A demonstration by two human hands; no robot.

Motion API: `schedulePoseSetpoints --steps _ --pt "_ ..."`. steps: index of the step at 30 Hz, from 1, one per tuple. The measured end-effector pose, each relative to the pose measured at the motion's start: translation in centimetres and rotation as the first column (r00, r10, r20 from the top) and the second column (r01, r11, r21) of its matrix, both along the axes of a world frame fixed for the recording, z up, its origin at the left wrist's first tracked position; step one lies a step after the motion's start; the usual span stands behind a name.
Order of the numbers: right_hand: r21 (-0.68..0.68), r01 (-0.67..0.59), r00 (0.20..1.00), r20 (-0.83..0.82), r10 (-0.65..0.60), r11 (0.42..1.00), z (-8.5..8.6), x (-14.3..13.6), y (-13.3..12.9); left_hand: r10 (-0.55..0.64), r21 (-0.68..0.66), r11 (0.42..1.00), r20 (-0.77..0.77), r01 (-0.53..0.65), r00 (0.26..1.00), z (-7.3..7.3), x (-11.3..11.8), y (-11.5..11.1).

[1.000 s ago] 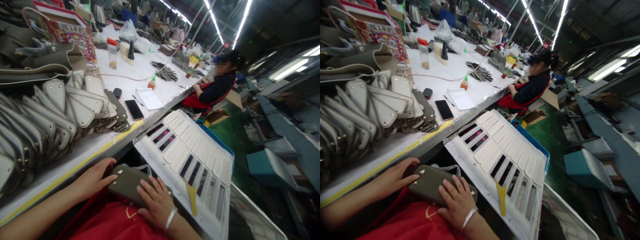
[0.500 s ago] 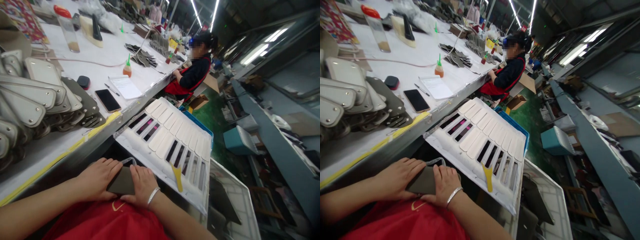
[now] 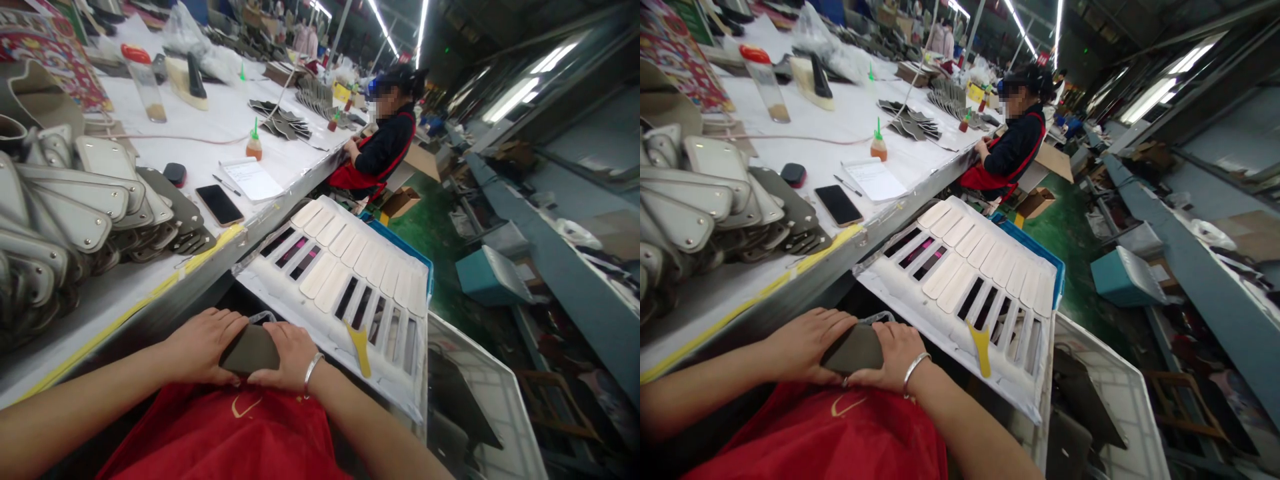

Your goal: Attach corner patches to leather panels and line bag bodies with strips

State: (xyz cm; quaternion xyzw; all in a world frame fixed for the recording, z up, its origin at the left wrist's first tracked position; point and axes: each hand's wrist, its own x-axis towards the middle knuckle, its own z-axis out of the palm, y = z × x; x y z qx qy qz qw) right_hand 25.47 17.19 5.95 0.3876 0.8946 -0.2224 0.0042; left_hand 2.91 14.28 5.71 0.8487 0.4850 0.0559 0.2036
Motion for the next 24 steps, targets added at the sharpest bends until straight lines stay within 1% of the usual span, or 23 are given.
schedulePoseSetpoints --steps 2,5,9,14,18,21,24 --pt "-0.043 0.033 0.997 0.066 -0.030 0.999 0.4 0.0 0.3 -0.001 -0.003 1.000 -0.010 0.001 1.000 0.2 0.1 -0.1" --pt "-0.024 0.081 0.987 0.140 -0.077 0.996 0.7 -0.1 0.6 0.001 -0.008 1.000 -0.031 -0.001 1.000 0.6 0.3 -0.2" --pt "0.019 0.109 0.982 0.154 -0.111 0.994 0.5 -0.5 0.6 0.021 -0.014 1.000 -0.017 -0.021 1.000 0.7 0.5 -0.2" --pt "0.005 0.161 0.972 0.172 -0.160 0.987 0.3 -1.2 1.3 0.037 -0.013 0.999 0.025 -0.037 0.999 0.4 0.4 0.2" --pt "0.008 0.184 0.967 0.176 -0.182 0.983 0.1 -1.6 1.9 0.039 -0.028 0.999 0.017 -0.039 0.999 0.3 0.4 0.6" --pt "0.011 0.195 0.964 0.183 -0.194 0.981 0.0 -1.6 1.9 0.028 -0.053 0.998 0.034 -0.026 0.999 0.3 0.0 0.7" --pt "0.001 0.215 0.960 0.184 -0.212 0.977 0.0 -1.5 1.9 0.038 -0.089 0.996 0.084 -0.031 0.996 0.5 -1.4 0.9"
